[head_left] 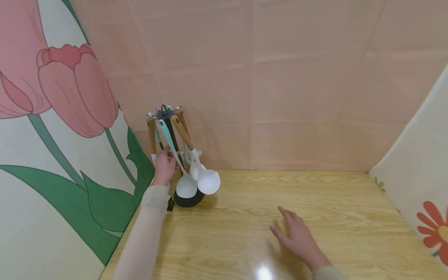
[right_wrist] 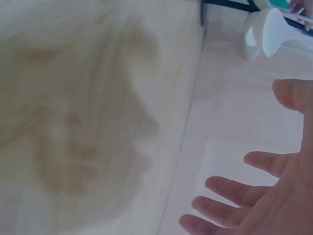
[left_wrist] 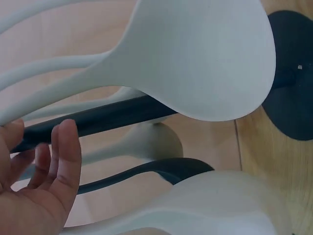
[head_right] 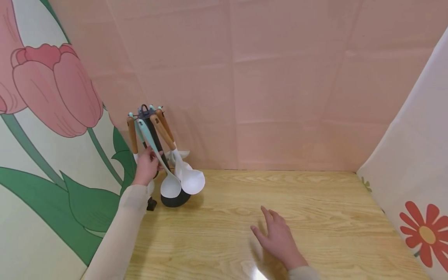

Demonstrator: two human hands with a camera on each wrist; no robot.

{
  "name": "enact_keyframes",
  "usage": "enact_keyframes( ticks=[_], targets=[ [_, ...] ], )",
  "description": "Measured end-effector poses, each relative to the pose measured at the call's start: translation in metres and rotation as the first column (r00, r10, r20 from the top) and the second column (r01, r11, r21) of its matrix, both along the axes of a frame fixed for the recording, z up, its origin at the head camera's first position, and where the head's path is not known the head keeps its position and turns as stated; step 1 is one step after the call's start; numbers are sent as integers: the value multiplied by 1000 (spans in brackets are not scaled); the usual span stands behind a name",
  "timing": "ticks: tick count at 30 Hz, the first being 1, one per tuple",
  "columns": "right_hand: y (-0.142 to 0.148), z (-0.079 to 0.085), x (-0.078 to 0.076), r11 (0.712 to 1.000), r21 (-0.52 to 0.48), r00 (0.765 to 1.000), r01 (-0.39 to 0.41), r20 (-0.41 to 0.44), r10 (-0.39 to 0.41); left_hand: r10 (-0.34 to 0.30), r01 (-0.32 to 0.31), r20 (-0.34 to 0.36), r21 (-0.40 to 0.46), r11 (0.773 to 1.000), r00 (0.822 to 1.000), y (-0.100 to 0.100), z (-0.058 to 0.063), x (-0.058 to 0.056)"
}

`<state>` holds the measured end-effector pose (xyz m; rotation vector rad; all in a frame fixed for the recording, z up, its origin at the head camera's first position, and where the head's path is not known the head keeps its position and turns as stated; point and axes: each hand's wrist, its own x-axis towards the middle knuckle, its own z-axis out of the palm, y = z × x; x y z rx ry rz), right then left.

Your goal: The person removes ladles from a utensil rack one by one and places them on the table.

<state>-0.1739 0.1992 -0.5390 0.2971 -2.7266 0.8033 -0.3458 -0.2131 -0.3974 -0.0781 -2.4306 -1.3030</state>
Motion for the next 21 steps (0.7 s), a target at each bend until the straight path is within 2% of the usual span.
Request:
enact_keyframes(
  ticks=[4, 8, 14, 18, 21],
  targets=[
    [-13, 11, -5, 999, -31, 999, -29, 35, 30, -10, 10, 3, 4, 1000, 1000, 1, -2, -3],
    [-27, 20, -12, 998, -40, 995, -44, 92, 48, -34, 32, 57, 29, 999, 998, 0, -4, -4],
    [-53, 31, -28, 998, -21, 990, -66, 126, 69, -100, 88, 132, 95, 992, 986, -1, -9, -8],
    [-72, 40, -38, 995, -26, 987, -100, 126, 103, -90, 75, 150, 107, 991, 985, -1, -11, -10],
    [-86, 45, -44, 991, -31, 985, -131, 109, 133, -86, 72, 133, 108, 992, 987, 0, -13, -9]
  ],
)
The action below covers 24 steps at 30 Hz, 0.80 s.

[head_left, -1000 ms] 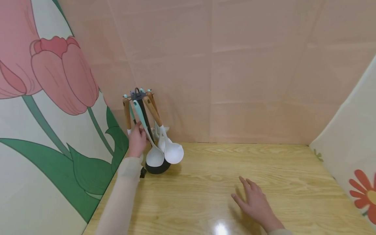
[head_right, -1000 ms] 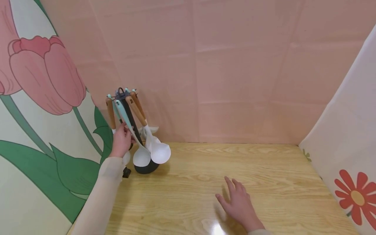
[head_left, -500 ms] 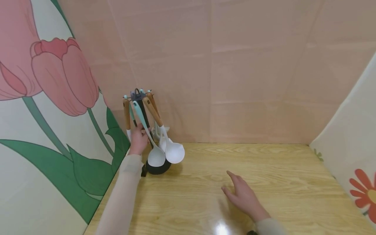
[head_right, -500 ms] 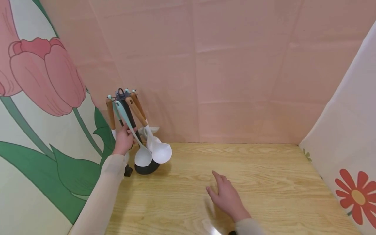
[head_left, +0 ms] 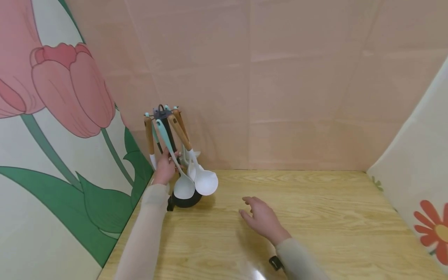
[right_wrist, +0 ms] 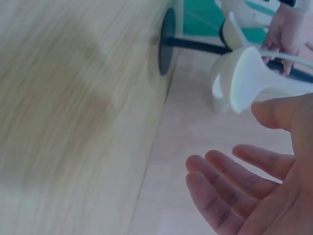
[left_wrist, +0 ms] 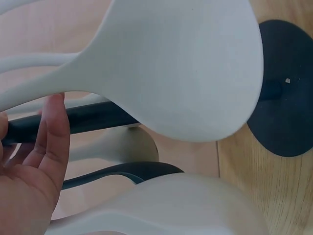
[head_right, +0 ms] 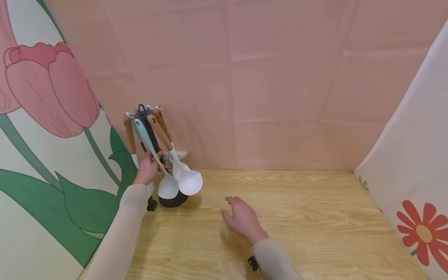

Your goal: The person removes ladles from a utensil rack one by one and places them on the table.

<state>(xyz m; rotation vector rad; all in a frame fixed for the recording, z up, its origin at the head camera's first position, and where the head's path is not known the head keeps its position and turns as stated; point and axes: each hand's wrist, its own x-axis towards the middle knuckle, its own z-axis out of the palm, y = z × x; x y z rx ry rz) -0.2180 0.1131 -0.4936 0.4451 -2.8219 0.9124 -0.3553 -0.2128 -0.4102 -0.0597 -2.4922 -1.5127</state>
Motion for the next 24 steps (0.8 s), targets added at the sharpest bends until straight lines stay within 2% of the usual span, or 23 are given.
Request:
enact_keyframes(
  ticks=[5, 12, 20, 24],
  targets=[
    [-20, 10, -8, 999, -15, 999, -44, -22, 44, 12, -13, -49, -15, 1000, 999, 3, -2, 1],
    [-45, 28, -24, 996, -39, 996, -86, -40, 85, 30, -37, -89, -87, 995, 996, 3, -4, -1],
    [-73, 43, -47, 985, -102, 990, -138, -23, 136, 51, -65, -89, -160, 985, 995, 5, -7, -2],
    [-84, 46, -60, 981, -147, 991, -129, -36, 126, 45, -61, -87, -195, 979, 995, 6, -7, -4]
  ],
)
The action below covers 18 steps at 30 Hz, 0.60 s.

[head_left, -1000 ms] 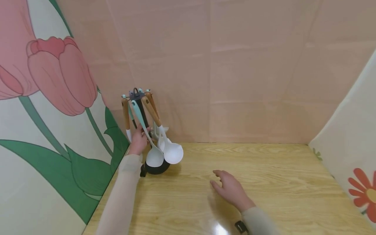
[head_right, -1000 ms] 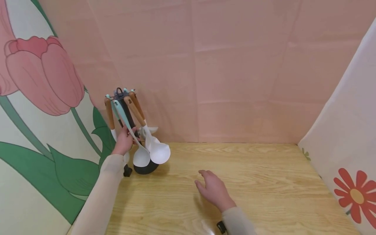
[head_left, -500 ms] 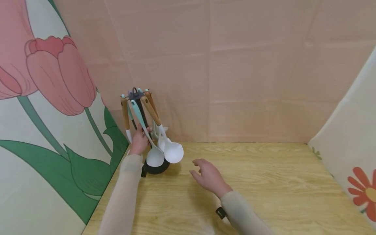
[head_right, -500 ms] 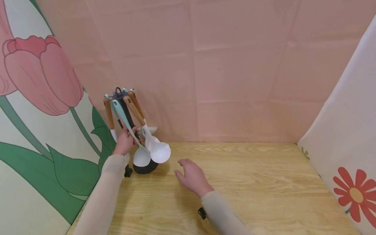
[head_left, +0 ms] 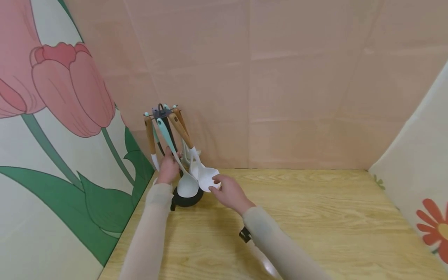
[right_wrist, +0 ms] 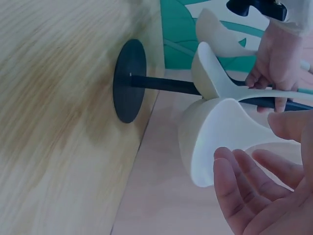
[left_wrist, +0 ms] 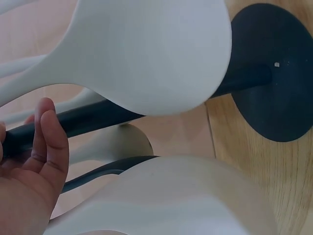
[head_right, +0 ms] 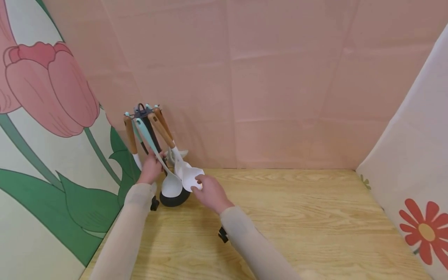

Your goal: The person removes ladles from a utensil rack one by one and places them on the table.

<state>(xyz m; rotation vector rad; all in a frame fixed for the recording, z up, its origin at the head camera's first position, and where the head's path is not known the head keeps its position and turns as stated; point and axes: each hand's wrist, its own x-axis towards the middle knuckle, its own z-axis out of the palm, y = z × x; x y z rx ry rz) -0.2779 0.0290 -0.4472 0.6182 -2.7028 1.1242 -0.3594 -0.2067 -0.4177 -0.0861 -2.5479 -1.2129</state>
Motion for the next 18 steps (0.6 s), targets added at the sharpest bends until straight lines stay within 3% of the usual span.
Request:
enact_keyframes(
  ticks=[11, 18],
  targets=[
    [-22, 10, -19, 993, -110, 999, -32, 36, 36, -18, 18, -11, -2, 1000, 1000, 1, 3, -7],
    [-32, 12, -25, 991, -126, 997, -53, 46, 60, -18, 19, 14, -25, 1000, 1000, -3, 0, -6]
  ],
)
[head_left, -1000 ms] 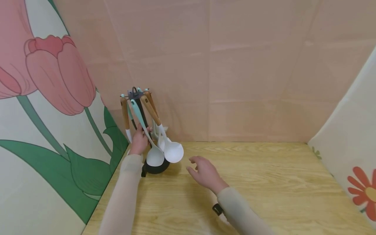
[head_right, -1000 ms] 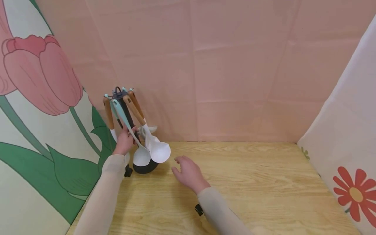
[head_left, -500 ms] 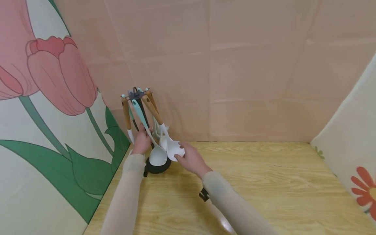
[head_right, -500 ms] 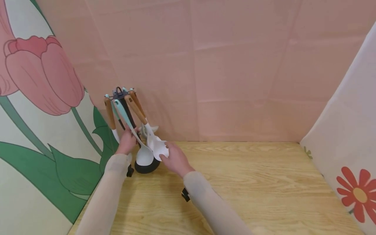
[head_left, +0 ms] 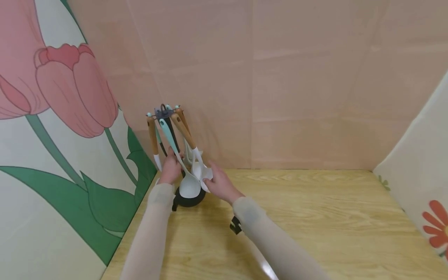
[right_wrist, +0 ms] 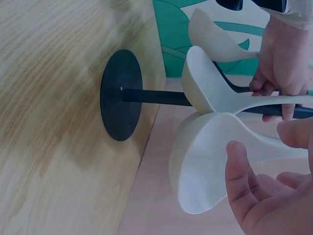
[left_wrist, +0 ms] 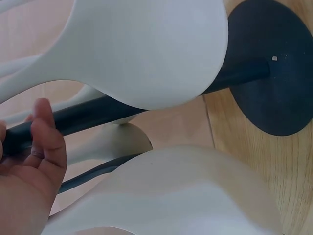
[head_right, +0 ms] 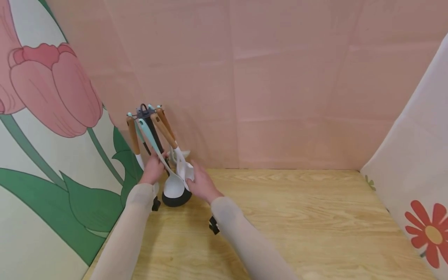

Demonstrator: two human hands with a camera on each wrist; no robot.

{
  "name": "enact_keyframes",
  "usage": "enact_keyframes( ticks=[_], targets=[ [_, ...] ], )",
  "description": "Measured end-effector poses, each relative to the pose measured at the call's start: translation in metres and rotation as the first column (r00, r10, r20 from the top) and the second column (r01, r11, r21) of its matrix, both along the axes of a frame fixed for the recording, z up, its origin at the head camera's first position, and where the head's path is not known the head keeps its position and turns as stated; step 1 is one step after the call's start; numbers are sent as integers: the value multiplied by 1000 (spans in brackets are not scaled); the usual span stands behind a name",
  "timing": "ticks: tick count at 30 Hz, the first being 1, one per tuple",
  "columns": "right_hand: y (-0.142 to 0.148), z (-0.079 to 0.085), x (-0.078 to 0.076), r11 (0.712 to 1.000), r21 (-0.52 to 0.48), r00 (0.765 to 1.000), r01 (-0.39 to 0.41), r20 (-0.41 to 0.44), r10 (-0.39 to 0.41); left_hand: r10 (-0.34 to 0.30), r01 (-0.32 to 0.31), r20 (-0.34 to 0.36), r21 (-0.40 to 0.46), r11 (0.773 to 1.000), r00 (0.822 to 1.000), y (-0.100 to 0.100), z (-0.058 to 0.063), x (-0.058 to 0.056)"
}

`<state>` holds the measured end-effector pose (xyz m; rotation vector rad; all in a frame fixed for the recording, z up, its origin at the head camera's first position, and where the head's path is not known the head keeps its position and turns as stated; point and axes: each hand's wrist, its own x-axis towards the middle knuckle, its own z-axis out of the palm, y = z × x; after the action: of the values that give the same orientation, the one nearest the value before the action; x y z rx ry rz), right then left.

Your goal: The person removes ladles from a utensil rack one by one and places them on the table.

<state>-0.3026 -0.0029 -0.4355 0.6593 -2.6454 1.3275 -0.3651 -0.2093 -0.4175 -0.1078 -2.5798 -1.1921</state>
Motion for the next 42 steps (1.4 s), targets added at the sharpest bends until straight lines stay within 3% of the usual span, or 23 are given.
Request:
enact_keyframes(
  ticks=[9, 19, 28, 42],
  targets=[
    [-6, 4, -7, 998, -21, 998, -55, -18, 55, 3, -6, -48, -48, 999, 999, -1, 3, -2],
    [-15, 9, -4, 995, 93, 996, 44, -87, -36, -6, 5, -21, -39, 999, 1000, -3, 4, -1],
    [-21, 3, 1, 978, 165, 979, 125, -181, -94, 1, -2, -10, -32, 999, 1000, -4, 2, 3],
    [-24, 1, 2, 990, 117, 979, 76, -199, -52, 1, -1, -19, -32, 999, 1000, -3, -3, 0]
  ],
)
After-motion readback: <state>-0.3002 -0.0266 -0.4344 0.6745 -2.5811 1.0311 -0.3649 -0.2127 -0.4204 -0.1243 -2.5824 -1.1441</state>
